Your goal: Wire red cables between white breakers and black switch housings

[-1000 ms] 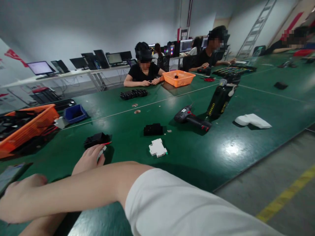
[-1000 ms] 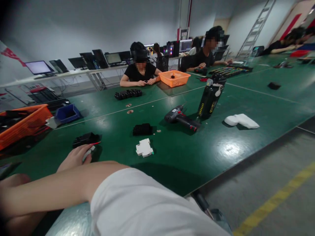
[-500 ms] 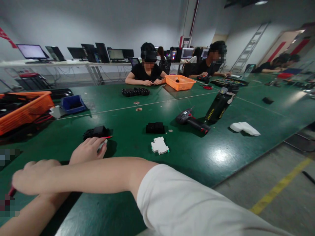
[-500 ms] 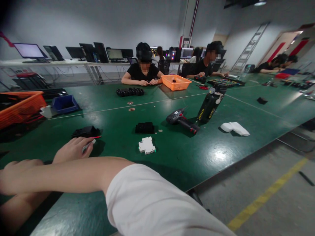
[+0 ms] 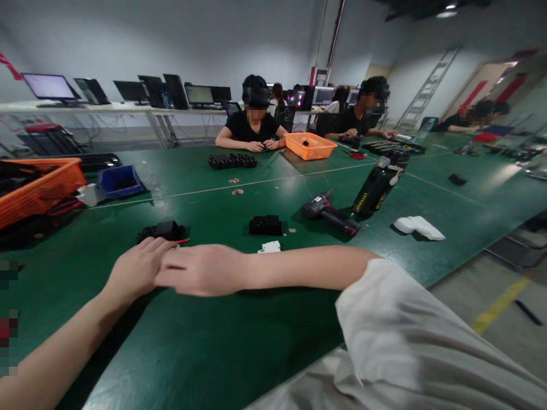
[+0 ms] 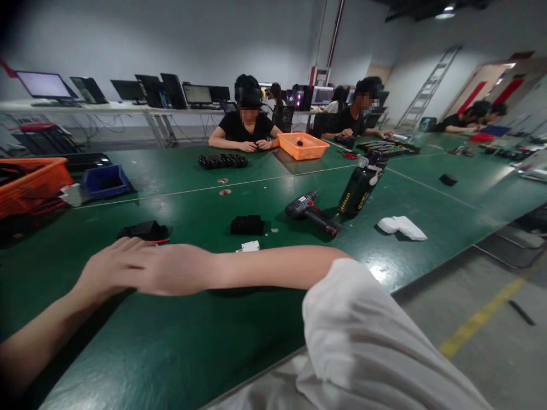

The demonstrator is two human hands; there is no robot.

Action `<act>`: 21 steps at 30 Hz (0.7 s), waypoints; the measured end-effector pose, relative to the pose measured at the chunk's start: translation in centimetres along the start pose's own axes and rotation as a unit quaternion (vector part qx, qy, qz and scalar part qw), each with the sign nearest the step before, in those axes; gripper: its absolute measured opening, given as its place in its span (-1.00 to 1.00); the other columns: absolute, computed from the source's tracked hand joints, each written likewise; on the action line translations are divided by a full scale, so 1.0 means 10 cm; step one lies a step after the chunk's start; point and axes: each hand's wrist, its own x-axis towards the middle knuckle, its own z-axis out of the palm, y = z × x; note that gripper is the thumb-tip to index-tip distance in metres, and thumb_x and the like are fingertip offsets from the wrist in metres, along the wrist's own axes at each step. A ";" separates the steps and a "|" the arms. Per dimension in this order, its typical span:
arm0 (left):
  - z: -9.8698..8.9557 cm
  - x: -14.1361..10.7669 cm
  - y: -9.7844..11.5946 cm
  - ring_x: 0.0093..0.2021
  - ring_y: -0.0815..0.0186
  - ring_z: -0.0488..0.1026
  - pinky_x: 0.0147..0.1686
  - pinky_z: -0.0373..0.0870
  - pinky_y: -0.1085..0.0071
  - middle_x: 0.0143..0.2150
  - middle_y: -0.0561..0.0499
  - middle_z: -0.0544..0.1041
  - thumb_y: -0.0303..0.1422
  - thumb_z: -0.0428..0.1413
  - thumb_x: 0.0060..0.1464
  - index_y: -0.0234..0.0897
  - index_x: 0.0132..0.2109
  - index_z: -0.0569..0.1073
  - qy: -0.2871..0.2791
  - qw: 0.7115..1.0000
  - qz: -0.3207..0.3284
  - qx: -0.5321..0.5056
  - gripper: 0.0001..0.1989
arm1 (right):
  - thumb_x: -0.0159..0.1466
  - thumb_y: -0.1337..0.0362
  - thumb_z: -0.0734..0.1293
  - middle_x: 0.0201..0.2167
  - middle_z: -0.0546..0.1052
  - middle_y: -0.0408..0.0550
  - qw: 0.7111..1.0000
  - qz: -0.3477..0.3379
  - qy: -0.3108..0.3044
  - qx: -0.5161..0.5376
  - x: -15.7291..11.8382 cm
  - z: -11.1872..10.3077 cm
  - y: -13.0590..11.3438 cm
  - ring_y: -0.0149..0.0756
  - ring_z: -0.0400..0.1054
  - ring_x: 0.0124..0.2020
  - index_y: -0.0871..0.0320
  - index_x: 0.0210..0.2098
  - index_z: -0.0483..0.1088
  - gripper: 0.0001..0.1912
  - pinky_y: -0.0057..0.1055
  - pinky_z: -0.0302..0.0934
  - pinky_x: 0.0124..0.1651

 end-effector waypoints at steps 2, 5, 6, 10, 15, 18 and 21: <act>-0.01 -0.02 0.04 -0.07 0.06 0.46 -0.02 0.40 0.13 -0.13 -0.14 0.55 -0.10 -0.18 0.27 -0.22 -0.10 0.54 0.020 0.999 0.019 0.018 -0.54 | 0.42 0.38 0.16 -0.06 0.45 0.09 0.996 0.081 0.008 0.041 -0.68 -0.16 0.16 -0.27 0.36 -0.04 0.29 -0.04 0.42 -0.76 -0.41 0.29 0.02; -0.01 -0.03 0.07 -0.11 0.07 0.46 -0.09 0.40 0.16 -0.16 -0.16 0.56 -0.13 -0.21 0.29 -0.25 -0.11 0.55 0.027 0.997 0.031 0.064 -0.52 | 0.42 0.39 0.16 -0.09 0.42 0.08 0.966 0.251 -0.003 0.065 -1.46 -0.24 0.34 -0.27 0.37 -0.15 0.22 -0.10 0.40 -0.80 -0.34 0.35 -0.08; -0.01 -0.03 0.07 -0.11 0.08 0.47 -0.08 0.39 0.18 -0.16 -0.15 0.56 -0.14 -0.20 0.29 -0.24 -0.11 0.55 0.029 0.997 0.026 0.069 -0.53 | 0.42 0.40 0.14 -0.10 0.42 0.09 0.958 0.281 -0.021 0.062 -1.64 -0.24 0.37 -0.25 0.38 -0.15 0.21 -0.10 0.39 -0.79 -0.31 0.35 -0.07; 0.01 -0.04 0.05 -0.07 0.10 0.47 -0.04 0.38 0.21 -0.13 -0.14 0.57 -0.17 -0.13 0.25 -0.21 -0.09 0.57 0.025 0.997 0.023 0.069 -0.58 | 0.41 0.40 0.16 -0.08 0.45 0.08 0.934 0.331 -0.100 0.089 -1.95 -0.23 0.33 -0.20 0.41 -0.13 0.20 0.02 0.34 -0.76 -0.25 0.36 -0.08; -0.06 -0.03 0.16 -0.09 0.16 0.48 -0.05 0.39 0.25 -0.12 -0.14 0.58 -0.21 -0.19 0.30 -0.23 -0.06 0.56 0.018 0.996 0.034 0.079 -0.56 | 0.39 0.35 0.19 0.03 0.43 0.07 0.913 0.369 -0.123 0.122 -1.92 -0.27 0.32 -0.22 0.44 -0.18 0.16 0.11 0.28 -0.70 -0.29 0.36 -0.20; -0.24 -0.03 0.21 -0.10 0.17 0.49 -0.07 0.40 0.26 -0.10 -0.15 0.58 -0.21 -0.23 0.33 -0.25 -0.08 0.54 0.013 0.993 0.041 0.111 -0.55 | 0.39 0.32 0.20 0.10 0.39 0.09 0.902 0.390 -0.113 0.147 -1.93 -0.27 0.35 -0.20 0.45 -0.14 0.14 0.17 0.24 -0.63 -0.28 0.36 -0.13; -0.54 -0.14 -0.05 -0.19 0.13 0.49 -0.19 0.42 0.25 -0.20 -0.19 0.55 -0.16 -0.18 0.29 -0.31 -0.23 0.51 -0.023 0.979 -0.089 0.183 -0.55 | 0.38 0.31 0.21 0.17 0.34 0.10 0.897 0.397 -0.107 0.159 -1.96 -0.25 0.37 -0.19 0.46 -0.14 0.10 0.24 0.18 -0.56 -0.26 0.35 -0.12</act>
